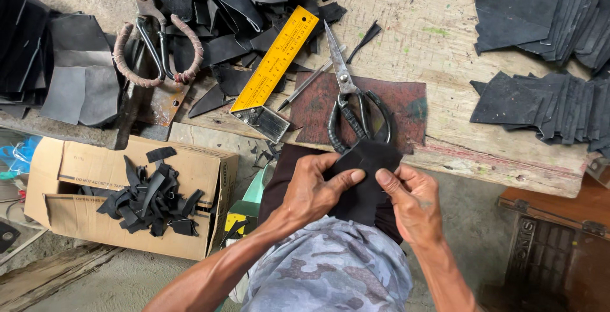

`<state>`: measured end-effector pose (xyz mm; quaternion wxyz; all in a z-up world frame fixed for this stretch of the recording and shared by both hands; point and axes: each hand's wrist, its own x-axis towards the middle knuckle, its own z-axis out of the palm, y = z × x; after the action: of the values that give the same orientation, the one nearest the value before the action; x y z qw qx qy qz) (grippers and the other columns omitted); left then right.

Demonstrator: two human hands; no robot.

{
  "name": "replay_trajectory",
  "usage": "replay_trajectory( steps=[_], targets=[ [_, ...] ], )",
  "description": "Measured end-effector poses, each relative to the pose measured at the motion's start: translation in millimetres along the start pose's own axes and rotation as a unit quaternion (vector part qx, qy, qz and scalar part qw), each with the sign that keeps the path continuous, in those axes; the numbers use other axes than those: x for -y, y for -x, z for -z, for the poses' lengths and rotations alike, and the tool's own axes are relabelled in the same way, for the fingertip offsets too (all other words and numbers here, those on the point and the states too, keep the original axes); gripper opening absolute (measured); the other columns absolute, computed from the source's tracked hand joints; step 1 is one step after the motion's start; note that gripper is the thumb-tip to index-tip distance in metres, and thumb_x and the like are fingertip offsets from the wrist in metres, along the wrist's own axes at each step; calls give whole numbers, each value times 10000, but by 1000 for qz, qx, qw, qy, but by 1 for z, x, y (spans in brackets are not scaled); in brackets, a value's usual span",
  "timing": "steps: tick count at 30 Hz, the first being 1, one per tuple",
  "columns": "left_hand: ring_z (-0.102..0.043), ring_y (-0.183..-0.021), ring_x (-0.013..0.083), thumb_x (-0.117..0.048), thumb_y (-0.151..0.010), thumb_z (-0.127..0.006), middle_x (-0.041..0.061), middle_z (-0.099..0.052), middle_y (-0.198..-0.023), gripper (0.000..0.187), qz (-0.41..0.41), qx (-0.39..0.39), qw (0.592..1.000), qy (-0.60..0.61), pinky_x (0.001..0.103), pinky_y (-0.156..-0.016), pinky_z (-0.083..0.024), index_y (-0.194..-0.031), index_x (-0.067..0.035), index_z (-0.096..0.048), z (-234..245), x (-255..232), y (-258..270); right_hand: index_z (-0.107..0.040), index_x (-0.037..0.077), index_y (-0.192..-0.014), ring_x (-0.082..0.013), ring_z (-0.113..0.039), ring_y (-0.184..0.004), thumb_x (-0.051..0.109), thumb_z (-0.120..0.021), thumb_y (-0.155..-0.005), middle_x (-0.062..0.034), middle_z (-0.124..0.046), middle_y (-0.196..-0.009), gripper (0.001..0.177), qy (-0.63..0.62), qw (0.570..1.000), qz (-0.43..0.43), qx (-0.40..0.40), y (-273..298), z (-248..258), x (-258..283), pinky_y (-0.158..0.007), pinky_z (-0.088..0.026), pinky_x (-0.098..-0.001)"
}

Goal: The person marks a piece of black leather with a pen using a ruler for guidance, then cuts the leather along the markings with shears.

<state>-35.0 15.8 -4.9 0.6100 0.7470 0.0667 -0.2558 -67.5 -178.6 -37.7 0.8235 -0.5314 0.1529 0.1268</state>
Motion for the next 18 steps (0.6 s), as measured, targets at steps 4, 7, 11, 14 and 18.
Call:
replay_trajectory(
  steps=[4, 7, 11, 14, 18],
  targets=[
    [-580, -652, 26, -212, -913, -755, -12, -718, -724, 216, -9, -23, 998, 54, 249, -569, -503, -942, 2, -763, 0, 9, 7, -729, -21, -1035, -73, -603, -792, 206, -712, -980, -12, -724, -863, 234, 270, 958, 70, -62, 4, -6, -14, -738, -511, -246],
    [-592, -664, 20, -216, -917, -756, -11, -733, -739, 223, -37, -37, 997, 52, 243, -580, -519, -962, 2, -761, 4, 8, 6, -720, 10, -1067, -67, -628, -767, 247, -690, -979, 8, -745, -850, 255, 316, 938, 122, -73, 3, -19, -12, -718, -522, -240],
    [-610, -642, 44, -196, -885, -770, -3, -740, -749, 199, -15, -39, 994, 100, 256, -567, -526, -946, -7, -782, 17, 6, 2, -750, 4, -1012, -84, -596, -730, 236, -696, -1013, -26, -718, -835, 238, 279, 960, 30, -7, -10, -25, 6, -658, -489, -248],
    [-615, -622, 72, -187, -921, -761, 4, -711, -746, 207, -12, -115, 972, 203, 273, -549, -523, -887, 17, -755, 51, 8, -2, -727, 68, -1017, -79, -686, -767, 248, -531, -1036, 24, -737, -1131, 267, 317, 944, 91, 6, -21, -2, 34, -683, -583, -229],
    [-656, -663, 89, -198, -929, -738, 31, -735, -822, 221, -15, -149, 949, 278, 280, -598, -566, -981, 17, -725, 87, 18, -6, -722, 22, -1220, -159, -611, -816, 129, -609, -1025, -109, -684, -1059, 249, 499, 846, 161, -96, -36, 13, 46, -669, -493, -306]
  ],
)
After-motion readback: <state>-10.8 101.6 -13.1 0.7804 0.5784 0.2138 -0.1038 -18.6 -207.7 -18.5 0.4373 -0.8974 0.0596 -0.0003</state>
